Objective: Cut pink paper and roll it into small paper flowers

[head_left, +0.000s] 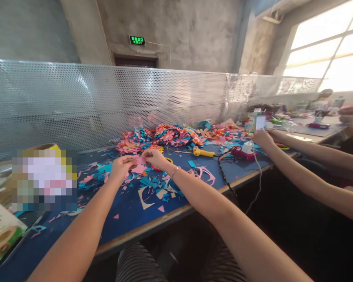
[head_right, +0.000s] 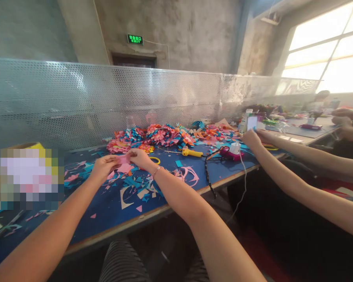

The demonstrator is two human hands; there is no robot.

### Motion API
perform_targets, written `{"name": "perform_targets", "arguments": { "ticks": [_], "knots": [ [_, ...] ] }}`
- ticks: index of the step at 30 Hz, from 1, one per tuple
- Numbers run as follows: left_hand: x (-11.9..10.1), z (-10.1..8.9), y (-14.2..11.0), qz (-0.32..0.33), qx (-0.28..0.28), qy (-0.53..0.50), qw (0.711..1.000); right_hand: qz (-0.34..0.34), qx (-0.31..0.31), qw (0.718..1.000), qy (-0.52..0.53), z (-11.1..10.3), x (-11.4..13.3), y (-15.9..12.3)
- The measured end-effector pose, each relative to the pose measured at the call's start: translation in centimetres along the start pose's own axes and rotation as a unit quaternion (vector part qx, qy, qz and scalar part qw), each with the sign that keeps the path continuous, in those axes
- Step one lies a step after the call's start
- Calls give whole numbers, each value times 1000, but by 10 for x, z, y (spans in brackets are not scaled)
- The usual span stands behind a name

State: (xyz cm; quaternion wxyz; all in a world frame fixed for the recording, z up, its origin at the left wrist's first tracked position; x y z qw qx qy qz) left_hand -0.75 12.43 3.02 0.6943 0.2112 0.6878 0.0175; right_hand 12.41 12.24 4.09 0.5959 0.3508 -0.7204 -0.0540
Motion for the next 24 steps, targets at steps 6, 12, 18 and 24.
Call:
{"name": "perform_targets", "arguments": {
  "ticks": [6, 12, 18, 24],
  "knots": [
    [9, 0, 0, 2, 13, -31, 999, 27, -41, 998, 37, -6, -22, 2],
    [15, -4, 1, -7, 15, -28, 999, 55, -53, 991, 110, -2, -27, -4],
    [11, -2, -1, -8, 11, -23, 1000, 37, -41, 996, 67, -1, -17, -5],
    [9, -1, -3, -8, 13, -8, 1000, 21, -44, 999, 15, -1, -9, -5]
  ]
}}
Point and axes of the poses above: each hand's wrist, its own y-axis towards the middle knuckle, its own z-axis out of the palm, x = y × z, the point moved 10 cm from there along y, towards the middle knuckle, and after that the axes turned 13 degrees about x, right-handed, at the moved point
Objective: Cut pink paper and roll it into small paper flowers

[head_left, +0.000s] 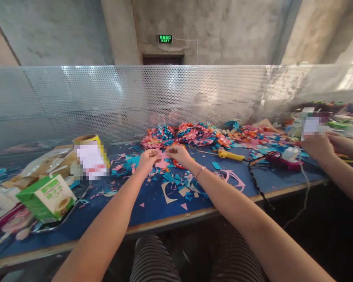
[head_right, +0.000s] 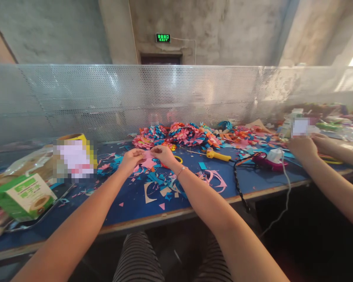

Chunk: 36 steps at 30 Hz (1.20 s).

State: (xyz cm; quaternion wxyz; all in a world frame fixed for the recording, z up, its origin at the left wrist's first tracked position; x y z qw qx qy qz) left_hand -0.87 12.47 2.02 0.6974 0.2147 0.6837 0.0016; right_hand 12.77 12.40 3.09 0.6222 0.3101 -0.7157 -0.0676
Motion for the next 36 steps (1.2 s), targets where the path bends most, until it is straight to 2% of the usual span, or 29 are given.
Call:
{"name": "perform_targets", "arguments": {
  "ticks": [14, 26, 36],
  "knots": [
    [5, -2, 1, -21, 7, 0, 1000, 3, 5, 999, -36, 0, 4, 0],
    [1, -6, 5, -22, 19, 17, 999, -16, -20, 998, -49, -4, 5, 2],
    [-3, 1, 3, 19, 42, 53, 997, -29, 24, 996, -80, 0, 1, 3]
  ]
}}
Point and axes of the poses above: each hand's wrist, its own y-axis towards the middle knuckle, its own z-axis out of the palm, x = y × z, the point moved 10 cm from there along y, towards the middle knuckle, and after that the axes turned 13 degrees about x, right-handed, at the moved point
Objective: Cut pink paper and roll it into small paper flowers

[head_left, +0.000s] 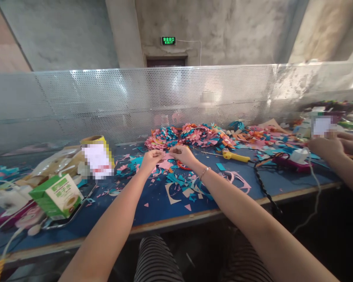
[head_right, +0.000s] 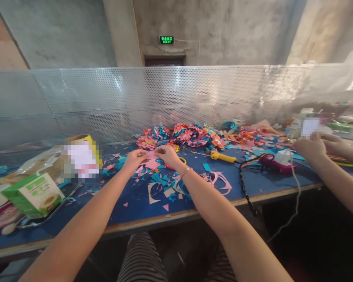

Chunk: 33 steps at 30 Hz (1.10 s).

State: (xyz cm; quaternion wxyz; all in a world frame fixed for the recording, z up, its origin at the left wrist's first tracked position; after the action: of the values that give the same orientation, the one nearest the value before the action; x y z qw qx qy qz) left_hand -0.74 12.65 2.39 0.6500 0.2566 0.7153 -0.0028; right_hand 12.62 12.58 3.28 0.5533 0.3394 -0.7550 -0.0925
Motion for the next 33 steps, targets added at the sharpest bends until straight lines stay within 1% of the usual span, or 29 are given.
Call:
{"name": "perform_targets", "arguments": {
  "ticks": [4, 11, 14, 16, 19, 22, 26, 29, 33],
  "knots": [
    [-3, 6, 0, 14, 17, 29, 999, 8, 6, 999, -53, 2, -1, -1],
    [2, 10, 1, 9, 36, 44, 998, 11, 13, 993, -117, 4, 4, -3],
    [5, 14, 1, -6, 54, 61, 997, 22, 23, 991, -128, 6, 7, -5],
    [3, 16, 0, -2, 65, 79, 995, 21, 31, 991, -129, 8, 8, -5],
    [-2, 16, 0, 8, 62, 99, 993, 14, 37, 991, -124, 8, 8, -3],
    [1, 10, 0, -4, 41, 78, 996, 14, 32, 994, -105, 5, 3, -1],
    [9, 4, -1, -33, 12, 6, 999, 28, 21, 998, -48, -1, -6, -1],
    [12, 5, -1, -50, 13, -29, 998, 36, 20, 999, -24, -1, -9, -1],
    [12, 4, -3, -64, 5, -39, 997, 31, 20, 999, -19, 0, -8, 0]
  ]
}}
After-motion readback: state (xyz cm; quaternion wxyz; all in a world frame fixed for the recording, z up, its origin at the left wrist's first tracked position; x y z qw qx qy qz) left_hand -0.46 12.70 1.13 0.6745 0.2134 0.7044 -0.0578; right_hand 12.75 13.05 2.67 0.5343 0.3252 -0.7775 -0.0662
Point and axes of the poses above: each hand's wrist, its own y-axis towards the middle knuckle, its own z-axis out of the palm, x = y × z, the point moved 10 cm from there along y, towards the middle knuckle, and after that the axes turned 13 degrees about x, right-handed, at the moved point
